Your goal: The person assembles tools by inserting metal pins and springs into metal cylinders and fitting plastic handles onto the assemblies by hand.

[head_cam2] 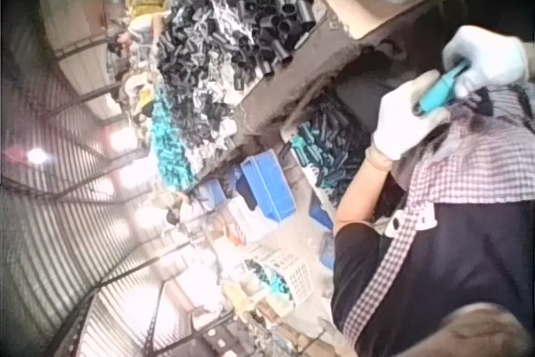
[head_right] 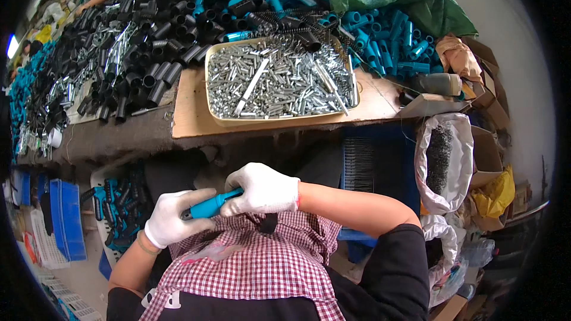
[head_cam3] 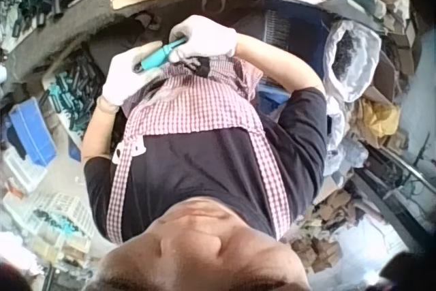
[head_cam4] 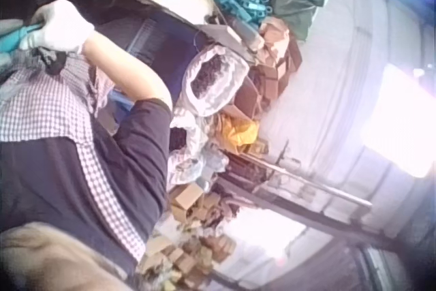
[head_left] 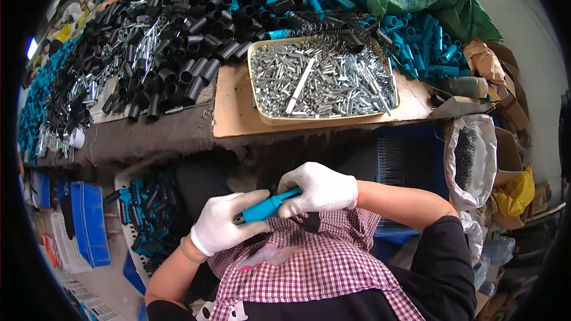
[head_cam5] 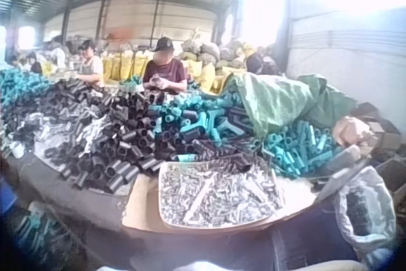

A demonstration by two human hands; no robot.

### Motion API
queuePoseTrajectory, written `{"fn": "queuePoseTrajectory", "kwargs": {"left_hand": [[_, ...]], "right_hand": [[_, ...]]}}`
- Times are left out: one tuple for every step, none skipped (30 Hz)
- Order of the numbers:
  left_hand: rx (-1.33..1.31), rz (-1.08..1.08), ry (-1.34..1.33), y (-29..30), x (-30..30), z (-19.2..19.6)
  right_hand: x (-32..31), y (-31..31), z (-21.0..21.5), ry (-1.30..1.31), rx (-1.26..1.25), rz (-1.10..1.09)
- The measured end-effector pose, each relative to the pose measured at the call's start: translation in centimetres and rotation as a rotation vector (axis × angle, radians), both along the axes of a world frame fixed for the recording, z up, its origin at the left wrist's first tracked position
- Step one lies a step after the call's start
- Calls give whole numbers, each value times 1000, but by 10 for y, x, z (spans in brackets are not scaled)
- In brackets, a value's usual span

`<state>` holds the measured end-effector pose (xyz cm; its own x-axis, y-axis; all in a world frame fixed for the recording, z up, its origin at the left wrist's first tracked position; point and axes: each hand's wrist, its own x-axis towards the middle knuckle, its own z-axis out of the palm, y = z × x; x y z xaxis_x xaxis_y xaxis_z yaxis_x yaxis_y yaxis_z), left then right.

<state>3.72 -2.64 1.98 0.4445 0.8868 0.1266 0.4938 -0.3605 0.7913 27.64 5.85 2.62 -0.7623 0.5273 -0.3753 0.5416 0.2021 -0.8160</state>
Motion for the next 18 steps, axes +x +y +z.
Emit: {"fn": "queuePoseTrajectory", "kwargs": {"left_hand": [[-55,9,-27,2,0,0],[-110,16,-54,4,0,-1],[-131,27,-57,4,-2,1],[-119,13,-63,4,-4,0],[-189,80,-124,2,-5,-3],[-255,155,-185,-3,-6,-4],[-449,226,-346,-7,-5,-6],[-437,219,-348,-10,-4,-8],[-481,291,-470,-15,-3,-10],[-530,358,-594,-16,0,-11],[-515,374,-578,-14,5,-7],[-511,375,-581,-11,9,-5],[-516,365,-576,-9,13,-3],[-520,356,-572,-7,17,-1],[-531,367,-568,-5,22,3],[-525,374,-573,-4,26,4],[-539,369,-597,-3,30,4],[-551,366,-620,-1,31,4]], "right_hand": [[1,5,3,-3,11,-14],[3,10,5,60,91,28],[7,15,10,120,173,75],[11,21,23,115,184,74],[20,29,27,186,363,-11],[30,37,29,261,546,-87],[46,51,24,185,800,-289],[64,65,18,106,1048,-494],[82,76,18,-6,1164,-623],[98,83,17,-127,1274,-754],[107,88,11,-128,1282,-753],[112,91,6,-262,1232,-811],[115,95,2,-394,1178,-866],[116,97,1,-389,1183,-861],[115,100,3,-396,1156,-814],[114,103,4,-402,1129,-767],[113,106,6,-358,1133,-745],[113,109,5,-348,1140,-737]]}}
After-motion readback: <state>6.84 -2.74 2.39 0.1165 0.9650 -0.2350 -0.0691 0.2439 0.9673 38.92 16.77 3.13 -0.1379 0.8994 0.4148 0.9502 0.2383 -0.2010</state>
